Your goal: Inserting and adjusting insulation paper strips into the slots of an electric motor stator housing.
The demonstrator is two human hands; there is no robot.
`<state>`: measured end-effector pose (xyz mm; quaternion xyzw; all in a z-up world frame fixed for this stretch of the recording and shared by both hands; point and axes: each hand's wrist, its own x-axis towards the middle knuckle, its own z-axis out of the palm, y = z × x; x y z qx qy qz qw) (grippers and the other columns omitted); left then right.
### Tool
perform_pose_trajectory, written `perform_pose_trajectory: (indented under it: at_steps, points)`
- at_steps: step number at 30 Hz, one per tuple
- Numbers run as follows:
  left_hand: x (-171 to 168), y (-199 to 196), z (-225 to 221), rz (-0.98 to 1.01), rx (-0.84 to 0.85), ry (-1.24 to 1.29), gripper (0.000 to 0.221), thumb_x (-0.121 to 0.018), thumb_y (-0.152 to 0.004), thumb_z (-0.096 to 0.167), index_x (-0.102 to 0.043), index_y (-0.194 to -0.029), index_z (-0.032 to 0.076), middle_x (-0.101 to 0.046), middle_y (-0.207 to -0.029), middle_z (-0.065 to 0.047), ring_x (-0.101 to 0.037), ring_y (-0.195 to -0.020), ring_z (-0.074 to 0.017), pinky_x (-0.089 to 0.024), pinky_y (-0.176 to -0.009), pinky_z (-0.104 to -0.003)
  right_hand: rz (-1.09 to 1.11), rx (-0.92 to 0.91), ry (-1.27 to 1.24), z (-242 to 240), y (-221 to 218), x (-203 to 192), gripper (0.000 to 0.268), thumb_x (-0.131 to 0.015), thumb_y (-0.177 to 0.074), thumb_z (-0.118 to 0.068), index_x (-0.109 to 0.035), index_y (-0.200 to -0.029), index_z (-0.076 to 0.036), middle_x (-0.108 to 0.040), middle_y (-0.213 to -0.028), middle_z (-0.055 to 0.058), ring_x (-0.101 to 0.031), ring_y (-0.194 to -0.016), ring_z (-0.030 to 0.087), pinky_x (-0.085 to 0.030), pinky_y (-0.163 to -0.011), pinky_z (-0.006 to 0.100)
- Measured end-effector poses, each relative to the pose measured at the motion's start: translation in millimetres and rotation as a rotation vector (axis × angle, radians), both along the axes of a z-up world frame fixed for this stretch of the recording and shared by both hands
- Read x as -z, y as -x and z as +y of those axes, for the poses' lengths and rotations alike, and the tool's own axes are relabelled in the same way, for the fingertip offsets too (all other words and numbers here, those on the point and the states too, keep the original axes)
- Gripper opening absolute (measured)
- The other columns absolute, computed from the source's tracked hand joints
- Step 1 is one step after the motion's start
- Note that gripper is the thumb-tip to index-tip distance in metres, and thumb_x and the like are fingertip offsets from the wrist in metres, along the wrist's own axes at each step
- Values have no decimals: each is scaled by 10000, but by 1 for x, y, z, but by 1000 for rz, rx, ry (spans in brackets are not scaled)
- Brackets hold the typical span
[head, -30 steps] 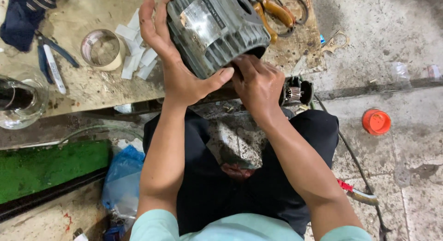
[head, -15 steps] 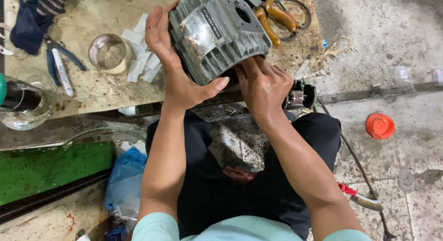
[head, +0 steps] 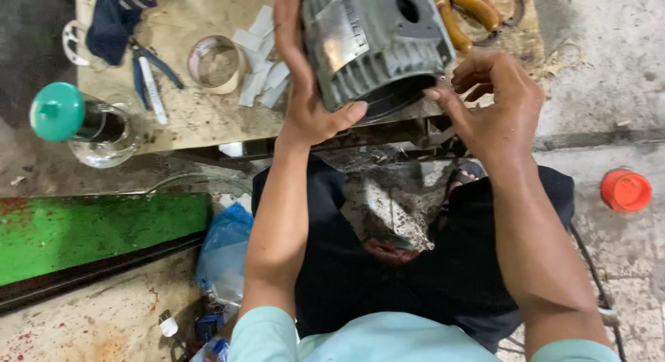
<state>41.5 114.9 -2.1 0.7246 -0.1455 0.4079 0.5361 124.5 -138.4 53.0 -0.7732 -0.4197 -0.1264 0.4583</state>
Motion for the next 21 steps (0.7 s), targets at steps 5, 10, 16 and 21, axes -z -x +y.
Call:
perform_pose_trajectory:
  at_steps: [5, 10, 16, 21]
  points:
    - [6, 13, 16, 101, 13, -123, 1168, -741, -943, 587, 116, -1719, 423, 16, -1839, 70, -137, -1777, -318, -340, -1492, -673, -91, -3, 2, 9, 12, 0, 307, -944, -930, 72, -701, -1114, 107, -744, -954, 192, -700, -800, 246, -584, -702, 327]
    - [23, 21, 24, 119, -70, -195, 1177, -729, -941, 640, 87, -1744, 365, 111, -1837, 62, 57, -1771, -302, -158, -1522, -682, -169, 33, -63, 20, 17, 2, 251, -923, -938, 60, -757, -1120, 101, -773, -954, 195, -687, -764, 232, -566, -681, 319]
    - [6, 34, 23, 226, -107, -346, 1182, -797, -1030, 547, 140, -1738, 410, 137, -1830, 76, 20, -1767, -272, -157, -1523, -614, -215, 88, -76, 15, 8, 6, 255, -927, -912, -40, -808, -1096, 91, -793, -954, 197, -713, -795, 245, -558, -741, 353]
    - [-2, 28, 19, 346, -59, -339, 1184, -798, -988, 459, 119, -1715, 283, 110, -1800, -13, 16, -1709, -403, -160, -1405, -725, -24, 26, -130, 8, -1, -4, 161, -805, -934, -6, -757, -1042, 104, -744, -945, 161, -653, -823, 234, -523, -812, 344]
